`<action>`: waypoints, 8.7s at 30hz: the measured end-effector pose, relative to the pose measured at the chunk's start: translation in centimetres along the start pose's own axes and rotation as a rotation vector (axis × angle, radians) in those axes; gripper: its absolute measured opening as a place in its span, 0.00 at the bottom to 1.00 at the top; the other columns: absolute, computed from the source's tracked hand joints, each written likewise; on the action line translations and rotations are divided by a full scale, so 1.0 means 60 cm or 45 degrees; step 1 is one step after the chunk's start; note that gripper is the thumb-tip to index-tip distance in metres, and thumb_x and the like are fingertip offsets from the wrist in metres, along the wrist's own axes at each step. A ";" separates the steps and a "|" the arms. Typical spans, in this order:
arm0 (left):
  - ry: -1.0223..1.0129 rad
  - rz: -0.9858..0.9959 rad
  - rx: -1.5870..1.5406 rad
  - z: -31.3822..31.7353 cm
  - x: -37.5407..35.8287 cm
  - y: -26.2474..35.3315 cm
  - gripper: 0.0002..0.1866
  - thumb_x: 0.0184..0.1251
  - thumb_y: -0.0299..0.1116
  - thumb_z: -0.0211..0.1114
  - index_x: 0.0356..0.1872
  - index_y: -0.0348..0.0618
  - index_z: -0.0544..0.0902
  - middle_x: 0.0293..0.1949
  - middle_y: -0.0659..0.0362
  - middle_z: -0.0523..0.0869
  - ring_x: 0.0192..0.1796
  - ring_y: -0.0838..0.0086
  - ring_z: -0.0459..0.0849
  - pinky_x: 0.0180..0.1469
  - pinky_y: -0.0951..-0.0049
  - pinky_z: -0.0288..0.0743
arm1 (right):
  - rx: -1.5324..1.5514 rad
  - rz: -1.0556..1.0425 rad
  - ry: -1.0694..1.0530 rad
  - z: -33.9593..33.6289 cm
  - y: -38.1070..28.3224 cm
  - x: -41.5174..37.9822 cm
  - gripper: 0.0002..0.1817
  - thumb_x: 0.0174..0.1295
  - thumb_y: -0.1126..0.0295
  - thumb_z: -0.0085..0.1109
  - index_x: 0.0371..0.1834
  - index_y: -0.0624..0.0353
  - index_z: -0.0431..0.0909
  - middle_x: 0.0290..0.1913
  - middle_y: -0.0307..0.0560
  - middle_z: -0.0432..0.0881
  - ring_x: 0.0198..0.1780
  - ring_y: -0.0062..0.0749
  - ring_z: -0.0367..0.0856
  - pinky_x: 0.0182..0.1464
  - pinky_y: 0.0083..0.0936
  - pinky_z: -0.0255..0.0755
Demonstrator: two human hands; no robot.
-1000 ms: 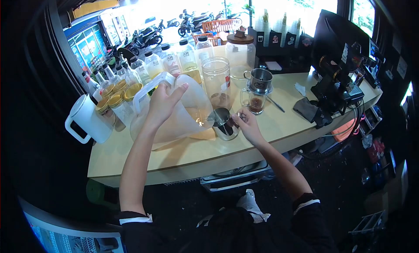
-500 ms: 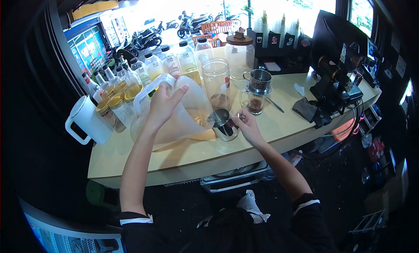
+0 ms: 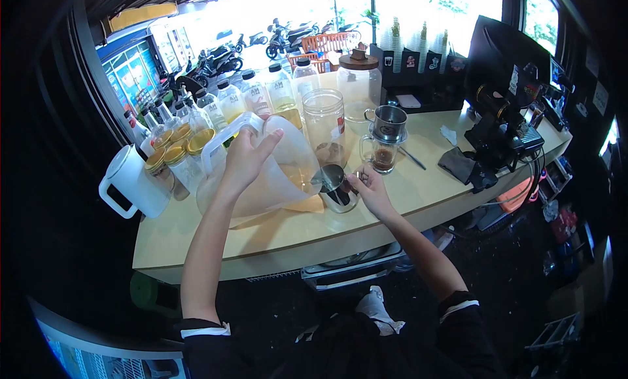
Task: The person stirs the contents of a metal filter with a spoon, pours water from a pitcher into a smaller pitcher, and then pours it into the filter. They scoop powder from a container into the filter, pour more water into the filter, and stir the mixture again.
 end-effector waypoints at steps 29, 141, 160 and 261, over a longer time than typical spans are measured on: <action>0.089 0.078 -0.020 0.005 0.000 -0.009 0.32 0.62 0.50 0.64 0.59 0.34 0.74 0.52 0.45 0.81 0.59 0.60 0.78 0.63 0.66 0.65 | 0.028 0.017 0.000 0.004 -0.016 -0.005 0.13 0.68 0.65 0.58 0.27 0.58 0.70 0.21 0.29 0.70 0.24 0.09 0.64 0.26 0.14 0.57; 0.210 0.129 -0.663 0.446 0.060 -0.065 0.52 0.47 0.46 0.77 0.69 0.34 0.56 0.63 0.47 0.70 0.68 0.62 0.68 0.71 0.60 0.57 | -0.275 -0.165 -0.391 -0.310 -0.255 0.291 0.12 0.57 0.73 0.66 0.27 0.59 0.68 0.22 0.27 0.63 0.24 0.06 0.57 0.23 0.12 0.52; 0.234 0.141 -0.666 0.445 0.062 -0.063 0.53 0.45 0.47 0.78 0.68 0.33 0.58 0.61 0.48 0.72 0.66 0.63 0.70 0.69 0.62 0.60 | -0.473 -0.204 -0.374 -0.297 -0.276 0.292 0.16 0.57 0.73 0.67 0.26 0.57 0.64 0.25 0.28 0.59 0.27 0.08 0.54 0.26 0.14 0.49; 0.223 0.162 -0.629 0.443 0.062 -0.060 0.51 0.46 0.44 0.78 0.68 0.33 0.59 0.61 0.46 0.73 0.65 0.62 0.72 0.69 0.62 0.61 | -0.475 -0.274 -0.320 -0.256 -0.284 0.293 0.14 0.56 0.73 0.66 0.27 0.63 0.66 0.21 0.32 0.61 0.25 0.11 0.57 0.23 0.16 0.55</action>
Point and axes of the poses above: each hand's wrist, its own x-axis towards the middle knuckle, its own z-axis out of the palm, y = z × x, the point moved 2 cm from there along x, towards the middle knuckle
